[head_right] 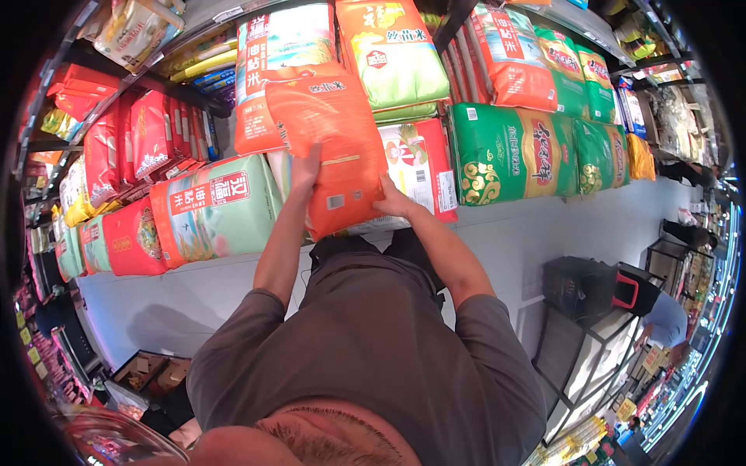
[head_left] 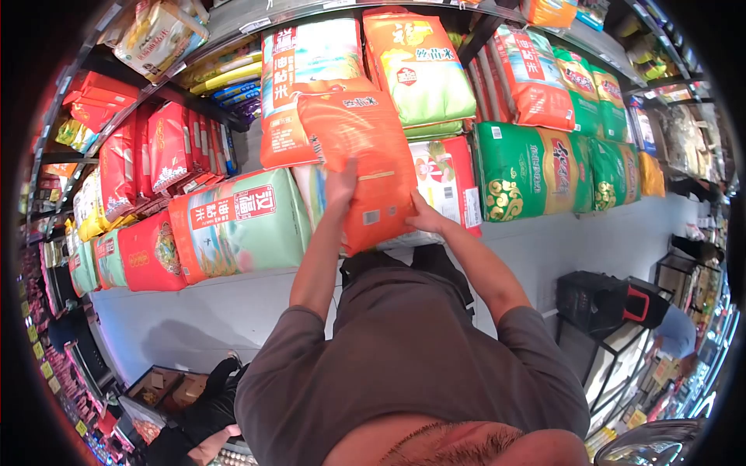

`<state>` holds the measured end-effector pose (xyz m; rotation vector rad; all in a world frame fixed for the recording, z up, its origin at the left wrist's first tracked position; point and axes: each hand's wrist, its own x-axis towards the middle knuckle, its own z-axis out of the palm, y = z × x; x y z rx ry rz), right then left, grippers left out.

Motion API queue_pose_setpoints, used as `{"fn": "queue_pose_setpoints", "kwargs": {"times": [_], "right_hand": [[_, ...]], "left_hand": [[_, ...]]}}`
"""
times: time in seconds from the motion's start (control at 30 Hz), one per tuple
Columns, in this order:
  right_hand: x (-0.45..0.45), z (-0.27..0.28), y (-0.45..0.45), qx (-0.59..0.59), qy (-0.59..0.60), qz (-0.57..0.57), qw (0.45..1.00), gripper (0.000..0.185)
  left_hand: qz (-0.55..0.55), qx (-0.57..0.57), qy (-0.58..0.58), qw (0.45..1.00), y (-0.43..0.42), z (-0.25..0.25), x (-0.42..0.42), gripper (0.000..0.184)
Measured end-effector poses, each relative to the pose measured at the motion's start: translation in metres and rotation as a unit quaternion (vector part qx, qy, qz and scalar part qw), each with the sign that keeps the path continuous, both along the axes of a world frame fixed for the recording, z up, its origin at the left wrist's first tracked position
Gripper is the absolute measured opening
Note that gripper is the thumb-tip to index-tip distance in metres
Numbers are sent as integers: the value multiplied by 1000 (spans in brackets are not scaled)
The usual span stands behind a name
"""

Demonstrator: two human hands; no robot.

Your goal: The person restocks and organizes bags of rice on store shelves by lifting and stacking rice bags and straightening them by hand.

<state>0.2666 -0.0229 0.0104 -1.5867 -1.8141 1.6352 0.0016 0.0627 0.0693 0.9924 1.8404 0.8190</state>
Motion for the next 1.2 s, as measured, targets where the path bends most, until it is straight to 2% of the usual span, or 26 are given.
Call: {"fn": "queue_pose_setpoints", "kwargs": {"times": [0.03,0.07,0.1,0.13,0.17,0.23,0.27,0.33,0.4,0.43,0.47,0.53,0.63,0.67,0.73,0.77,0.83,0.87,0.9,0.93,0.97,1.0,1.03,1.1,1.13,1.2], "right_hand": [[8,-11,3,4,78,-18,997,92],[14,3,9,7,86,-15,996,92],[22,29,18,-94,89,-34,991,83],[30,46,25,-194,91,-51,976,75],[38,41,25,-194,96,-44,975,75],[60,26,31,-97,63,-57,992,64],[77,9,34,-11,66,-13,998,52],[119,-69,33,-14,23,-36,999,48],[140,-64,39,-13,-21,-62,998,45],[151,-18,36,-91,118,-151,977,44],[161,14,34,-167,251,-236,924,44],[203,-1,57,-279,373,-281,839,46],[225,39,95,-249,340,-238,875,55],[222,43,107,-255,339,-232,875,55],[209,51,131,-158,196,-126,960,65],[199,59,140,-164,196,-118,960,65],[176,72,156,-94,156,53,982,85],[166,61,160,-100,156,61,981,85],[156,50,162,-56,49,49,996,94],[148,42,163,-9,-59,37,998,103],[141,48,161,-12,-62,45,997,103],[137,55,157,76,-158,83,981,90],[135,60,156,165,-250,118,947,77],[145,57,161,124,-195,87,969,76],[152,59,162,82,-135,50,986,74],[166,65,162,59,-120,47,990,69]], "left_hand": [[3,4,8,1000,1,20,17,66],[-49,-23,90,994,0,58,38,65],[-99,-53,170,979,-1,83,60,66],[-92,-52,177,979,2,90,80,66],[-142,-55,193,969,4,95,99,62],[-183,-55,213,958,13,105,139,58],[-206,-57,219,952,15,109,158,56],[-229,-65,233,943,17,108,194,55],[-235,-60,243,939,27,96,224,52],[-234,-65,247,938,31,89,233,52],[-235,-67,254,936,34,84,243,50],[-234,-72,259,934,37,80,259,49],[-231,-77,268,932,37,69,261,43],[-208,-81,71,972,35,55,251,38],[-106,-12,-293,950,26,29,234,28],[-96,-14,-292,951,19,18,224,28],[17,203,-190,960,4,-4,202,28],[75,218,-66,971,-4,-12,186,33],[130,227,60,963,-11,-21,172,38],[138,222,60,963,-17,-33,162,38],[199,136,50,969,-21,-43,155,47],[256,49,38,965,-24,-52,148,56],[259,46,34,964,-26,-46,142,56],[183,-122,-261,940,-27,-27,136,69],[180,-115,-291,933,-25,-30,136,92],[181,-105,-314,926,-16,-39,153,99]]}}
